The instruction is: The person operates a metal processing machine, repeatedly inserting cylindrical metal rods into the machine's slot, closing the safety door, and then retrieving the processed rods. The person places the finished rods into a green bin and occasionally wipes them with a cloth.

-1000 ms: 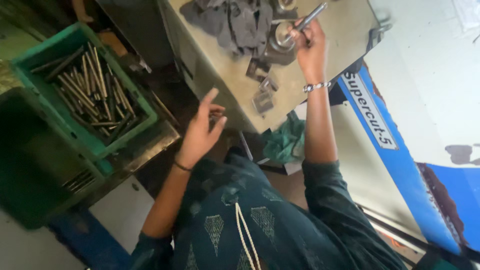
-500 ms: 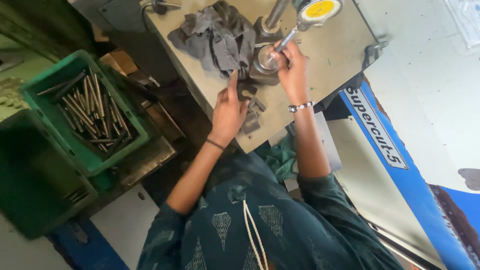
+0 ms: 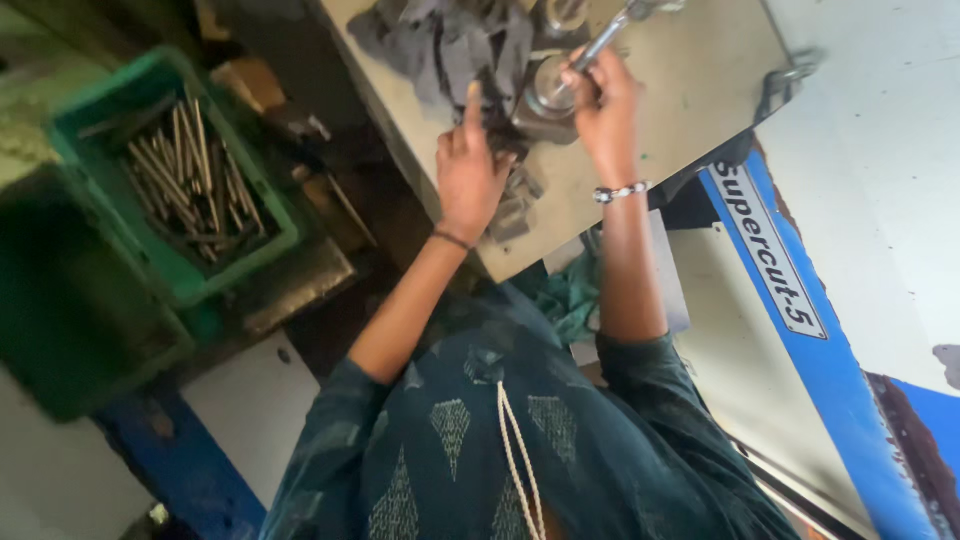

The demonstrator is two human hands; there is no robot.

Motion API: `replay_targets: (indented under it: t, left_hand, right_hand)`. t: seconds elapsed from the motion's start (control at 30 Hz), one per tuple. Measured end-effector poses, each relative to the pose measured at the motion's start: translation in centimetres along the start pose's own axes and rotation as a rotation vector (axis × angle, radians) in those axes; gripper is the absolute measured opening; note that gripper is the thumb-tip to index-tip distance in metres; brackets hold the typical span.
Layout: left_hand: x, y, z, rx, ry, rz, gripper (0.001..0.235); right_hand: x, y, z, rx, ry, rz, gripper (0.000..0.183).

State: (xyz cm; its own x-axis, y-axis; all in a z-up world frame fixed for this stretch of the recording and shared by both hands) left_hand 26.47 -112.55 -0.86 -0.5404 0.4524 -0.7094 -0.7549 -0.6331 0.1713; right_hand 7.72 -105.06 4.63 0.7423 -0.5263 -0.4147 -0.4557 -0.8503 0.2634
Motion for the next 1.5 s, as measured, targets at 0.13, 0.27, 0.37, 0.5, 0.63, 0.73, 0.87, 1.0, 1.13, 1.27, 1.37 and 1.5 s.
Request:
replay_targets:
  t: [0.13,0.27,0.37,0.5,0.63,0.73,0.87,1.0,1.13,1.27,1.37,1.5]
  left_hand:
    - [0.2,0.2,-0.1,-0.047,0.085,0.019,0.106]
    - [-1.1,-0.1,-1.1,-0.053,0.071,0.037,0.104]
    - [-2.1,-0.7,-2.9,-0.112,0.067,0.002,0.106]
    - [-5.1,-2.0,-4.7,-0.109,0.031,0.193,0.096]
    - [-5.3,-3.8,-8.6,-0.255,-0.363,0.168,0.088]
    - [-4.7,-4.7,-10.0,-0.341,-0.567,0.091,0.086]
    - [-3.6,-4.3,-7.7,-0.180,-1.020,0.067,0.084]
    - [-0.8,-4.4,-5.9,-0.366,-1.297,-0.065,0.087]
    - [-0.5,-4.8,-4.6,-0.403,-1.369,-0.164,0.088]
    - [-0.5,-4.9,-3.7,-0.358,-1.442,-0.231,0.090]
    - [-1.0,-5.0,-3.6,-0.346,-1.409,-0.223,0.092]
    - [-1.2,-5.1,-3.0,-0.347,-1.375,-0.264,0.096]
  right_hand:
    - [0.9,-3.0,-1.7,0.008,-0.057,-0.047,0.018]
    - [2.2,-8.0,-2.7,0.124,-0.080,-0.065,0.014]
    - [4.3,-10.3,-2.3,0.167,-0.010,-0.142,0.006]
    - [6.1,-12.5,-0.1,0.339,0.087,-0.192,0.008]
    - [6.9,-13.1,0.3,0.330,0.209,-0.213,0.014]
    - [8.1,-13.0,0.0,0.327,0.380,-0.267,0.019]
    - [9.0,-13.0,-1.8,0.326,0.265,-0.301,0.023]
    - [8.6,-12.0,-5.1,0.115,-0.019,-0.271,0.023]
    - [8.6,-11.8,-5.3,0.098,0.014,-0.283,0.022]
    - [9.0,-12.4,-4.1,0.164,0.096,-0.328,0.022]
    - [9.0,-12.7,-3.2,0.216,0.141,-0.375,0.022]
    - [9.0,-13.6,-2.2,0.283,0.266,-0.415,0.020]
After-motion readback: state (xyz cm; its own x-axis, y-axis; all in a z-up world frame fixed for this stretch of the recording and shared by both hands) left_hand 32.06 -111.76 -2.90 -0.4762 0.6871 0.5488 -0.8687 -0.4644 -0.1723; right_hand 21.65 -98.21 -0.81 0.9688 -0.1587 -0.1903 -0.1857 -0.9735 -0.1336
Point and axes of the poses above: each hand's wrist, its own y-axis towards the middle knuckle, its own x-axis out of the palm, z = x × y, the point moved 9 cm from there along y, towards the middle knuckle, and after that the axes turned 15 degrees about -z, right-handed, at the moved point
